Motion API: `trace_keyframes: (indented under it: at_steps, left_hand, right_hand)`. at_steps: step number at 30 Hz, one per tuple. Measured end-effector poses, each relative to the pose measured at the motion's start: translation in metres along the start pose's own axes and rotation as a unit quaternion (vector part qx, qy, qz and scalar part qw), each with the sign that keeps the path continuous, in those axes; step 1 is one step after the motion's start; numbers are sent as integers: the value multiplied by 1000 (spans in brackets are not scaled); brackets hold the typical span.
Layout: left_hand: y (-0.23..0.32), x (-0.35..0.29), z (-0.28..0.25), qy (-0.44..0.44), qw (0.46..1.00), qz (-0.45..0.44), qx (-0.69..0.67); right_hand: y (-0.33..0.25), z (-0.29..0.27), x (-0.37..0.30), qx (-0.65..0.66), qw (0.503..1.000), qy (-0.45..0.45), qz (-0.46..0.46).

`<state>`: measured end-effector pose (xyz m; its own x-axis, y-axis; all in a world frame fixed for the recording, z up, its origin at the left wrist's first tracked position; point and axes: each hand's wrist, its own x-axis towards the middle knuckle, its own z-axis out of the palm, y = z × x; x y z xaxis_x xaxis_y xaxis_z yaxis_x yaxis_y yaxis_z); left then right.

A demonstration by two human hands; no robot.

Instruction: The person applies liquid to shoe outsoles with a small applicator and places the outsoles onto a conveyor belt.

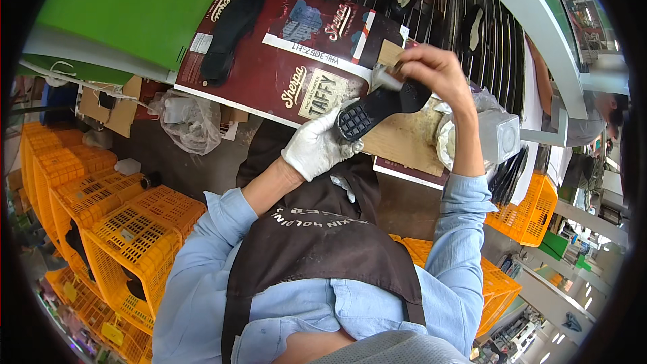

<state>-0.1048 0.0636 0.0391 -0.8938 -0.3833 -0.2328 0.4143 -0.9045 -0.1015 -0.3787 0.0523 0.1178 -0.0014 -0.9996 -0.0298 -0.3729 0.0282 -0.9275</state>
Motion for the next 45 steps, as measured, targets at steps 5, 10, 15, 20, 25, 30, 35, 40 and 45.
trace_keyframes:
  at_steps: [5, 10, 15, 20, 25, 30, 35, 40, 45]
  left_hand:
    - [-1, -2, 3, -2, 1000, -9, 2]
    - [-3, -4, 0, -2, 1000, -5, -1]
    - [-8, -3, 6, -10, 1000, 8, 10]
    - [-9, -10, 15, -26, 1000, -1, -15]
    - [-12, -12, 15, -20, 998, 12, 61]
    - [-17, -8, 14, -70, 992, 3, 107]
    - [-23, -2, 5, -73, 989, 25, 130]
    - [-22, -7, 13, -81, 987, -2, 137]
    - [-23, -5, 6, -83, 987, -19, 137]
  right_hand:
    - [-1, 12, 9, -132, 989, 63, -10]
    - [-30, 24, -10, -125, 988, -85, -42]
    - [7, 6, -13, -142, 973, 176, -43]
    - [-19, 31, -54, -324, 907, 157, -217]
    - [-38, 55, -95, -286, 924, 102, -233]
    - [-41, 54, -90, -281, 913, 184, -232]
    - [-49, 80, -104, -263, 922, 133, -250]
    - [-51, 75, -108, -182, 953, 216, -110]
    - [14, 25, -89, -178, 938, 286, 75]
